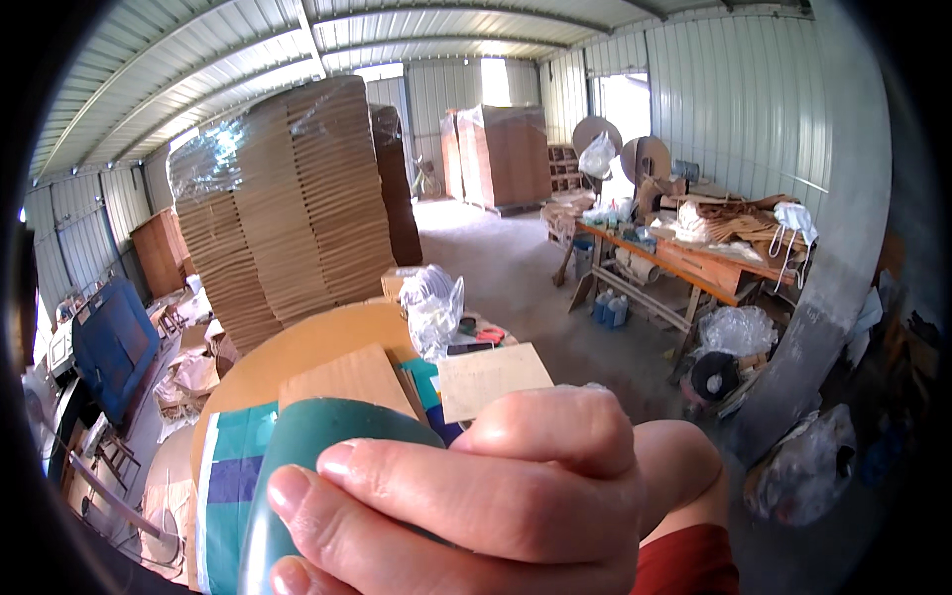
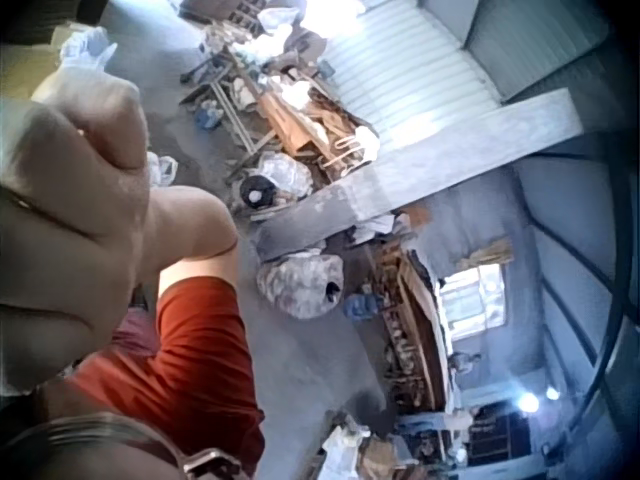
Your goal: The person assembles flat brown paper bags by folding the bottom flaps and applying glue with a brush to secure them. They repeat this process for multiple bags, stacking the finished ones on the table.
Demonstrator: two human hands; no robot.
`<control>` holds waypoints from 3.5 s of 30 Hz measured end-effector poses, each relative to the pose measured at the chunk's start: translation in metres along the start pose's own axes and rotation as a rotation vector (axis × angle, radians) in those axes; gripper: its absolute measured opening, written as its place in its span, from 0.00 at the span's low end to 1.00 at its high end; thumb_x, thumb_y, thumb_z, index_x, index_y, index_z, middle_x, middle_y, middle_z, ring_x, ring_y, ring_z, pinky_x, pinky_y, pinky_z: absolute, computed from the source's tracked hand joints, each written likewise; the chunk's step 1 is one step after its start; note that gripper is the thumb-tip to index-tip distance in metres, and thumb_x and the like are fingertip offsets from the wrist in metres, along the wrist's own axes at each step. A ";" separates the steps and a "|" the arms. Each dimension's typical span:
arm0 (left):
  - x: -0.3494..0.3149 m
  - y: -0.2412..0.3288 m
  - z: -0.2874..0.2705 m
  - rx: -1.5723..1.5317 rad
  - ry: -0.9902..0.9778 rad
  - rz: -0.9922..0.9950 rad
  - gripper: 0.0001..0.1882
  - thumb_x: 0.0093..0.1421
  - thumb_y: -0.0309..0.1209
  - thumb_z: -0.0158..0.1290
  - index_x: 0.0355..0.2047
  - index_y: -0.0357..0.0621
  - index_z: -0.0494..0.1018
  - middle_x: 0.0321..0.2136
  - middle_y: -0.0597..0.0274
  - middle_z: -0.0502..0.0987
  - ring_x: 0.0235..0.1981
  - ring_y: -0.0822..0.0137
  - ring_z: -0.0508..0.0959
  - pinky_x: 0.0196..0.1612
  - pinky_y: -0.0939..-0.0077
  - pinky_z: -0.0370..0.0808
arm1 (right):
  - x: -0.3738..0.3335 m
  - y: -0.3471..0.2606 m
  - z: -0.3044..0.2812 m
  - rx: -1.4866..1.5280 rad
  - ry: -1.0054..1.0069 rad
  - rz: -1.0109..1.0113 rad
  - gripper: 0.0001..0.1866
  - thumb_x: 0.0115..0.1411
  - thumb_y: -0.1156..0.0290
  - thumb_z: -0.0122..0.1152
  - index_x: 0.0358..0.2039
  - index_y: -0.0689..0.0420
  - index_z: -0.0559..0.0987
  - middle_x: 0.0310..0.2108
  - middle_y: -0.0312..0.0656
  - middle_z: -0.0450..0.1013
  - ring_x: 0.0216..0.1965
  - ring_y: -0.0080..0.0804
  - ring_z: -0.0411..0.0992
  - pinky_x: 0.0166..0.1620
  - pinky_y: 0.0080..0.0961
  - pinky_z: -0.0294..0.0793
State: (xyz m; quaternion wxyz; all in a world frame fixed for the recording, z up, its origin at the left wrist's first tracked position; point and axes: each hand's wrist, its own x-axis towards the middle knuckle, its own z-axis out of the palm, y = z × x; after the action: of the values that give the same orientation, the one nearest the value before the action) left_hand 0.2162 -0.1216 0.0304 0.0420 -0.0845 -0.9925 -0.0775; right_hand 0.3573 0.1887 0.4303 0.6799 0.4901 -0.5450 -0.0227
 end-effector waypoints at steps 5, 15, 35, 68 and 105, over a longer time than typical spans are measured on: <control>0.064 0.003 -0.021 0.356 -0.643 0.319 0.36 0.57 0.55 0.51 0.60 0.50 0.64 0.61 0.49 0.62 0.62 0.46 0.60 0.59 0.38 0.59 | -0.036 -0.050 0.012 -0.037 -0.105 0.750 0.03 0.58 0.65 0.55 0.30 0.45 0.70 0.35 0.26 0.75 0.35 0.22 0.70 0.42 0.26 0.60; 0.200 0.035 0.033 0.021 -0.328 -0.006 0.35 0.57 0.50 0.54 0.62 0.49 0.62 0.63 0.48 0.59 0.64 0.46 0.57 0.62 0.48 0.61 | -0.177 -0.016 0.042 0.663 -0.497 1.065 0.26 0.46 0.62 0.73 0.43 0.58 0.74 0.40 0.43 0.76 0.38 0.35 0.75 0.37 0.28 0.72; 0.237 0.085 0.089 -0.034 -0.159 -0.088 0.42 0.58 0.57 0.48 0.66 0.48 0.56 0.68 0.49 0.50 0.70 0.48 0.46 0.69 0.49 0.38 | -0.692 0.128 0.368 0.014 -0.608 2.112 0.38 0.31 0.72 0.79 0.46 0.62 0.72 0.45 0.50 0.74 0.42 0.41 0.76 0.35 0.37 0.80; 0.131 -0.037 -0.042 -0.678 -0.281 0.113 0.31 0.57 0.40 0.58 0.58 0.40 0.67 0.51 0.48 0.75 0.55 0.53 0.73 0.59 0.63 0.68 | -0.330 -0.170 0.148 0.734 -1.019 1.111 0.35 0.46 0.78 0.65 0.58 0.58 0.69 0.59 0.49 0.65 0.62 0.44 0.61 0.64 0.35 0.62; -0.120 -0.132 0.050 -0.319 -0.029 0.341 0.44 0.39 0.28 0.67 0.56 0.49 0.57 0.60 0.23 0.53 0.58 0.28 0.64 0.50 0.48 0.74 | -0.360 -0.295 0.084 0.574 -1.019 0.693 0.28 0.52 0.68 0.60 0.55 0.52 0.67 0.56 0.51 0.66 0.60 0.56 0.62 0.59 0.72 0.51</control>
State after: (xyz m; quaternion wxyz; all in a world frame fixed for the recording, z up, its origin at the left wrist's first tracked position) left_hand 0.3076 -0.2618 -0.0501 0.0265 -0.2575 -0.9396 -0.2242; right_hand 0.2964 0.1849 -0.0386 0.1493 0.3763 -0.9072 0.1140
